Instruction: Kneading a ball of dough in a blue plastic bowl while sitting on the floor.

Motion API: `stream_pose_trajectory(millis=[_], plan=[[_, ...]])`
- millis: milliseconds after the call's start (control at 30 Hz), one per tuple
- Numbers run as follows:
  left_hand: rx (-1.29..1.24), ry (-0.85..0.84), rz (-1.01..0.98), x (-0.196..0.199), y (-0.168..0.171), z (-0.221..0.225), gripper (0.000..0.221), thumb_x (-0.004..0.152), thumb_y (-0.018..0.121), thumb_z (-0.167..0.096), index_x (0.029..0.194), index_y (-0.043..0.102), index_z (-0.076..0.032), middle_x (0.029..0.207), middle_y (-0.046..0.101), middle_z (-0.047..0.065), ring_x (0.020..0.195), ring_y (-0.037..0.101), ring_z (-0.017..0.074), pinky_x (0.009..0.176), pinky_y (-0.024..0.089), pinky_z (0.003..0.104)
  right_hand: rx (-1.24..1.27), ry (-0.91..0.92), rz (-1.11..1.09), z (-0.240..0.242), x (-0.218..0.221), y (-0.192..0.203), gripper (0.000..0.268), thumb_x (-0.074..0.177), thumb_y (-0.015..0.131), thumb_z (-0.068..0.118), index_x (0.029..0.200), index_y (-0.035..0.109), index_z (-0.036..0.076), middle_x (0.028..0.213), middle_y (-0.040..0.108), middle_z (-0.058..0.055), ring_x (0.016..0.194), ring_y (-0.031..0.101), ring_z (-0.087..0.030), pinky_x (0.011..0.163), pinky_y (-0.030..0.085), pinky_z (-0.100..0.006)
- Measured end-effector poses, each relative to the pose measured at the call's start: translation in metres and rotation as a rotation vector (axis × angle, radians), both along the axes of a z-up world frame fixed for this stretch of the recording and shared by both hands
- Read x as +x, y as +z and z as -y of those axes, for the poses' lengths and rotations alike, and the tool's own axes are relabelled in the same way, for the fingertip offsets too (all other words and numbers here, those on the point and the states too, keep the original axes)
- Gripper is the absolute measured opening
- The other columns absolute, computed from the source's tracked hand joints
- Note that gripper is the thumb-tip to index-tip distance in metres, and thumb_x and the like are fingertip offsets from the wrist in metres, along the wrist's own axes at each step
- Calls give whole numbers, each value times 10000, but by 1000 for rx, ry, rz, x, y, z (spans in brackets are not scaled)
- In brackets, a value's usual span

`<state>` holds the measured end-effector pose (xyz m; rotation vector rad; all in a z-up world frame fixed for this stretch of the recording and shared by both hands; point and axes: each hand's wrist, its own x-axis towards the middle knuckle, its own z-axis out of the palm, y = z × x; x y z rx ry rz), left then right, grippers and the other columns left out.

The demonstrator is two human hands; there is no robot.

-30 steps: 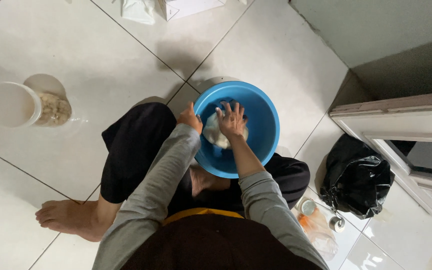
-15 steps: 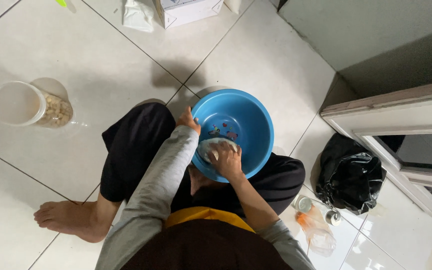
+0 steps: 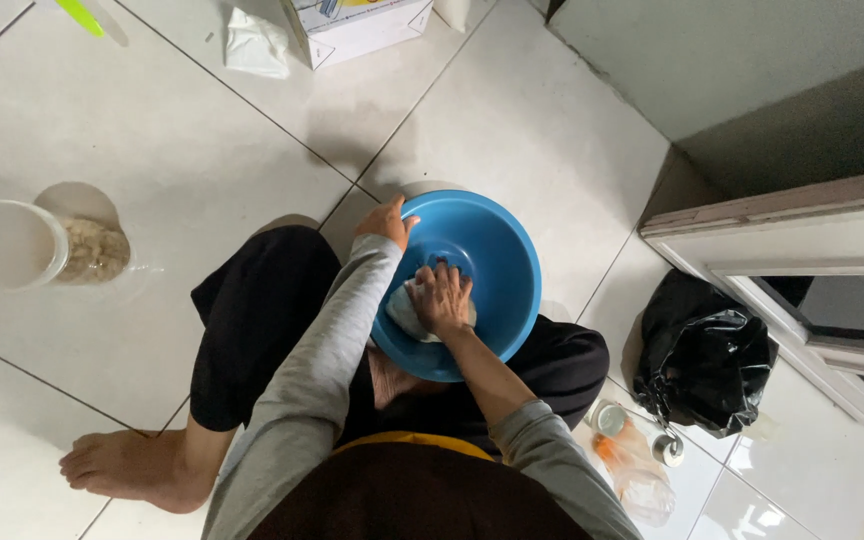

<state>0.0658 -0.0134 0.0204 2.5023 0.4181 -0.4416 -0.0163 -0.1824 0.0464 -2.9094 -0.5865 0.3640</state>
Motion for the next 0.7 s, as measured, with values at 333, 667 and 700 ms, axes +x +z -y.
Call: stream_pose_trajectory(millis=[333,667,700], plan=[[20,-7,5,-4,-3,-1,516,1015,646,-322,1499,507,-210,1177,744,139,1066,742,328,892,601,510,90,-304,45,-7,76,-46,307,1009,506,545,1223,536,328,1273,493,-52,1217,508,-287,1020,415,-601],[20,64,-43,-33,-3,-6,573,1021,639,-230,1550,421,-193,1185,719,177,1078,722,386,926,571,585,79,-136,-220,-7,28,-49,603,971,468,760,1460,379,417,1606,240,-145,1493,263,-477,1052,312,-819],[45,77,-43,-37,-9,-6,589,1023,637,-250,1563,403,-218,1190,716,154,1083,722,371,927,574,579,-37,-71,-410,-10,22,-23,671,922,437,849,1481,430,479,1699,168,-64,1550,195,-433,1054,303,-826]])
